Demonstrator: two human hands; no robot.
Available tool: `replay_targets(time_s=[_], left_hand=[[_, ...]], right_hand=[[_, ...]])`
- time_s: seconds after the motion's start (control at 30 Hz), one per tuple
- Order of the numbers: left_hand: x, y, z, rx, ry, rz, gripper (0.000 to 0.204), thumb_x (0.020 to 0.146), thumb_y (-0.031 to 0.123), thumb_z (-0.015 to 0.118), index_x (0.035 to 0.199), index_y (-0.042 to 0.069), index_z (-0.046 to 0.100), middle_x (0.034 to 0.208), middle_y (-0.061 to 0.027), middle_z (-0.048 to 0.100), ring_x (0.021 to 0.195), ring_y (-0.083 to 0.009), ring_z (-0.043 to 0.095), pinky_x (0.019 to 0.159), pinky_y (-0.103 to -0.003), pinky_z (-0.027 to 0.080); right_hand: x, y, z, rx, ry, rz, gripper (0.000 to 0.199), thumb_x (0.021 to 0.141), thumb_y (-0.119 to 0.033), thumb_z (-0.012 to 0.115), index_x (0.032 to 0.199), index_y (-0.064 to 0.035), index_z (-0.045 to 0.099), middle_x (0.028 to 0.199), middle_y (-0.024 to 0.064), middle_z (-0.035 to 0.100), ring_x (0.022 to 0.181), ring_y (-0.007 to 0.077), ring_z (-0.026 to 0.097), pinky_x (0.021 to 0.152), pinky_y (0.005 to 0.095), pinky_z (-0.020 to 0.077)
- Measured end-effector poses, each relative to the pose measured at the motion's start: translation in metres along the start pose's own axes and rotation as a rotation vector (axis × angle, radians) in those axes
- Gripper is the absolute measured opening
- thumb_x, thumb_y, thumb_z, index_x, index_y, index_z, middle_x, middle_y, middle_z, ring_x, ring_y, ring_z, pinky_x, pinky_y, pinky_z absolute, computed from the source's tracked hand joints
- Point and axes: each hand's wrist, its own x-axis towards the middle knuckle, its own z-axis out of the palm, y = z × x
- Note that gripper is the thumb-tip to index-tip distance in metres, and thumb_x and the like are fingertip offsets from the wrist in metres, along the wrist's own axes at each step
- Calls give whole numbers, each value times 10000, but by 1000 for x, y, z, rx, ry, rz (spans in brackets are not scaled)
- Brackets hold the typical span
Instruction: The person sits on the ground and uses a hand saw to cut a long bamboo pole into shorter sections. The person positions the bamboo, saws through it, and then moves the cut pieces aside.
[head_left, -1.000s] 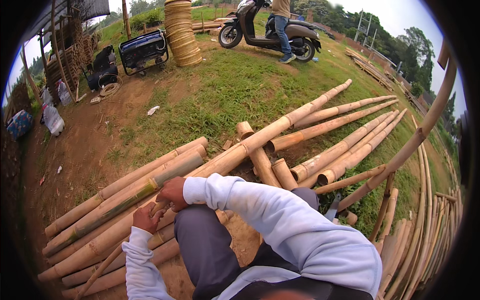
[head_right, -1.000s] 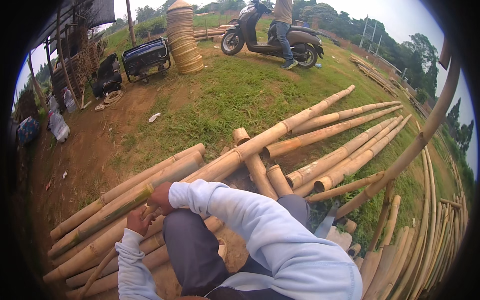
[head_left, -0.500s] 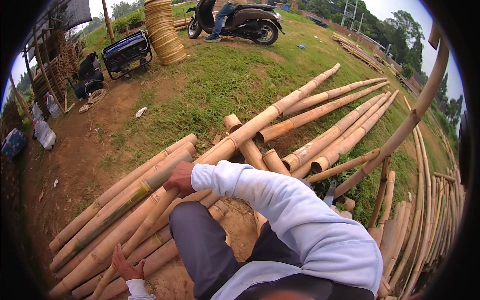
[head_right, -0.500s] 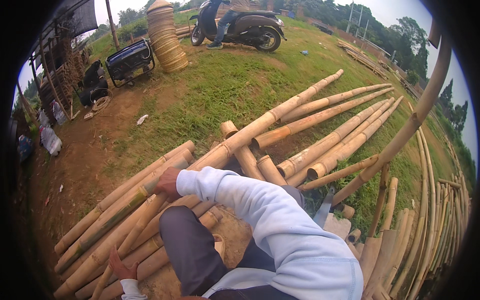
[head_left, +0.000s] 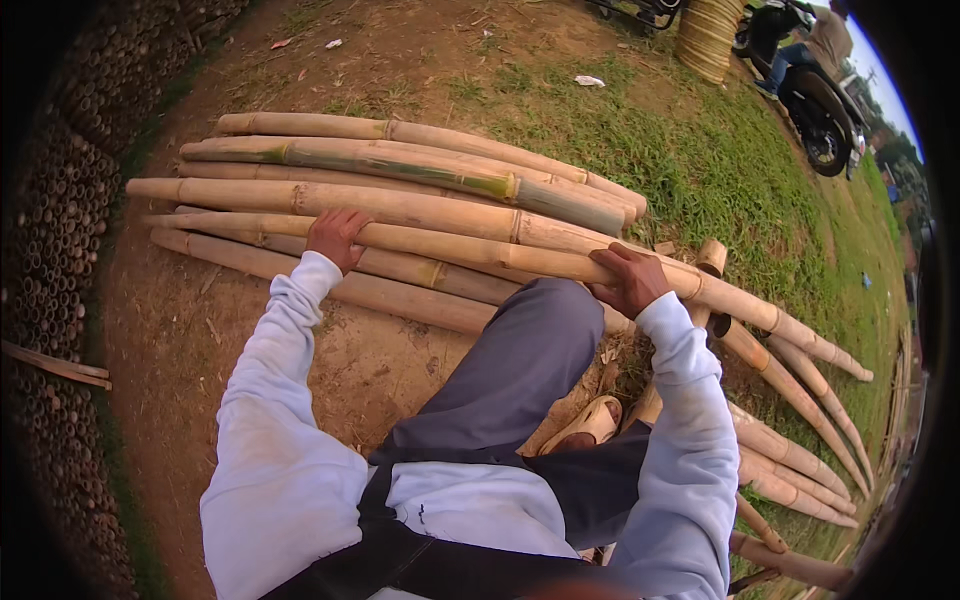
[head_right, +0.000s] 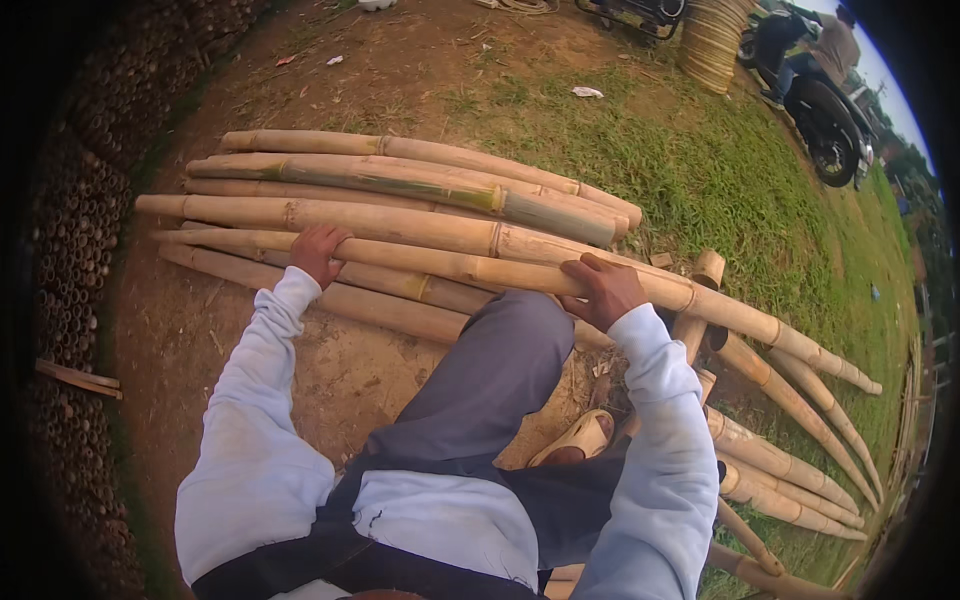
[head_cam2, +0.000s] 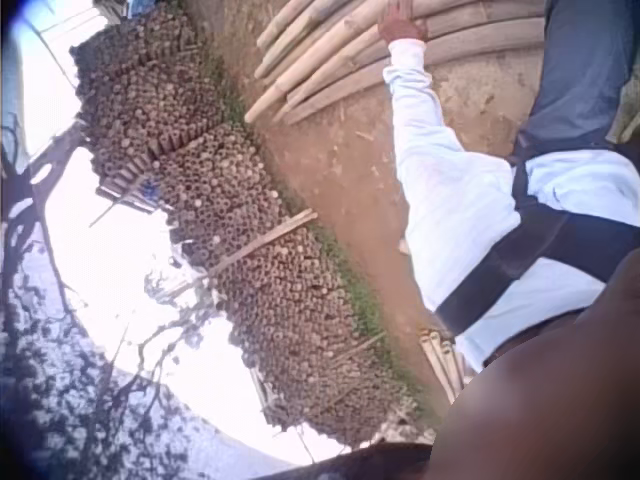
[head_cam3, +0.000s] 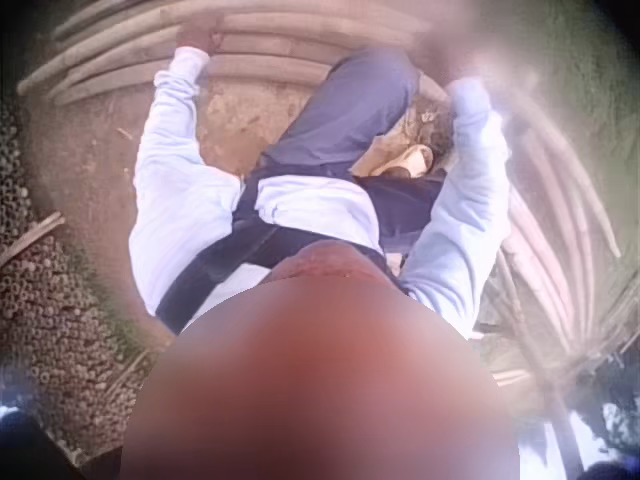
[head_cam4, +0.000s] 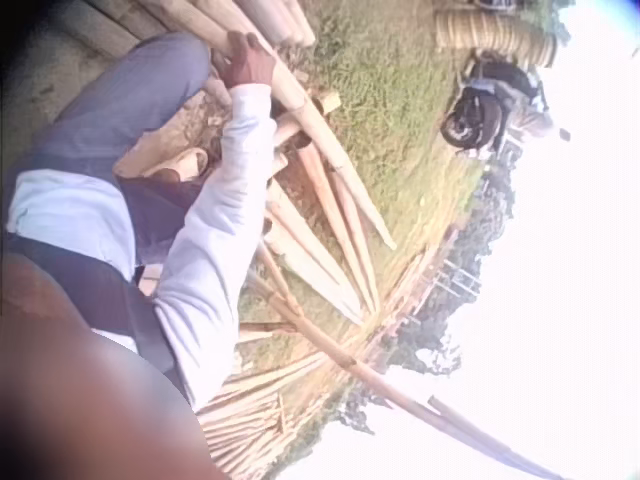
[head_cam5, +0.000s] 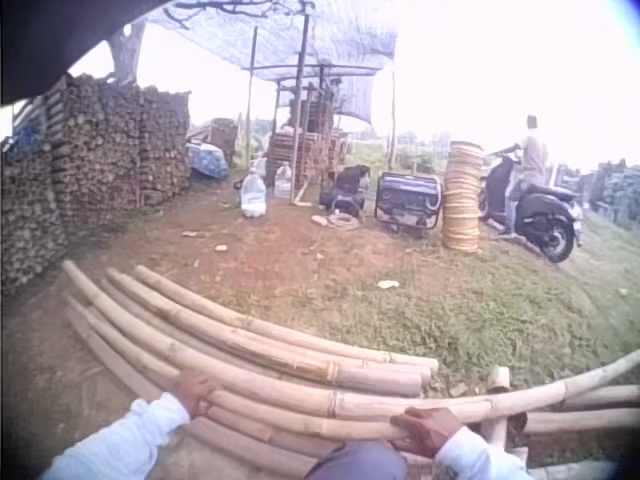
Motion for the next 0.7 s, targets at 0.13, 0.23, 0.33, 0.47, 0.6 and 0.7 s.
replay_targets(time_s=[0.13, 0.23, 0.33, 0.47, 0.6, 0.7], left_hand=[[23, -5, -11, 67, -179, -74, 455, 666, 101, 727, 1111, 124, 634, 1036, -85, 632, 1048, -303, 601, 946, -425, 461], [30, -15, -17, 61, -212, -116, 452, 662, 68, 680, 1109, 123, 634, 1022, -82, 639, 1035, -301, 605, 930, -430, 466], [34, -27, -22, 35, -146, -130, 440, 661, 45, 644, 1094, 120, 633, 1005, -89, 635, 1019, -316, 602, 910, -445, 475], [37, -51, -32, -4, -30, -183, 406, 677, 34, 620, 1074, 116, 630, 985, -99, 614, 1004, -340, 582, 890, -468, 482], [40, -72, -42, 26, -86, -234, 384, 706, 19, 594, 1075, 119, 635, 992, -100, 597, 1013, -339, 564, 894, -460, 479], [43, -78, -38, 27, -100, -250, 373, 712, 25, 599, 1073, 115, 630, 999, -99, 592, 1023, -338, 561, 905, -451, 475]], right_hand=[[8, -3, 12, 45, -7, -29, 467, 774, -202, 785, 1217, -108, 670, 1052, 155, 711, 912, 355, 697, 794, 428, 563], [23, -5, 17, 184, -25, 10, 413, 810, -190, 767, 1193, -64, 675, 1037, 189, 710, 921, 380, 695, 807, 424, 557], [40, -6, 16, 210, -64, 47, 390, 823, -197, 763, 1172, -42, 682, 1027, 206, 708, 929, 391, 694, 808, 417, 552], [61, -13, 24, 217, -2, -22, 383, 827, -200, 762, 1159, -24, 687, 1025, 222, 704, 930, 397, 692, 813, 420, 546], [74, -20, 40, 264, 25, -25, 388, 820, -200, 768, 1151, -14, 689, 1039, 231, 704, 937, 401, 690, 824, 424, 543], [78, -18, 47, 204, 26, -67, 384, 835, -197, 763, 1160, -6, 685, 1031, 222, 708, 928, 388, 698, 819, 407, 543]])
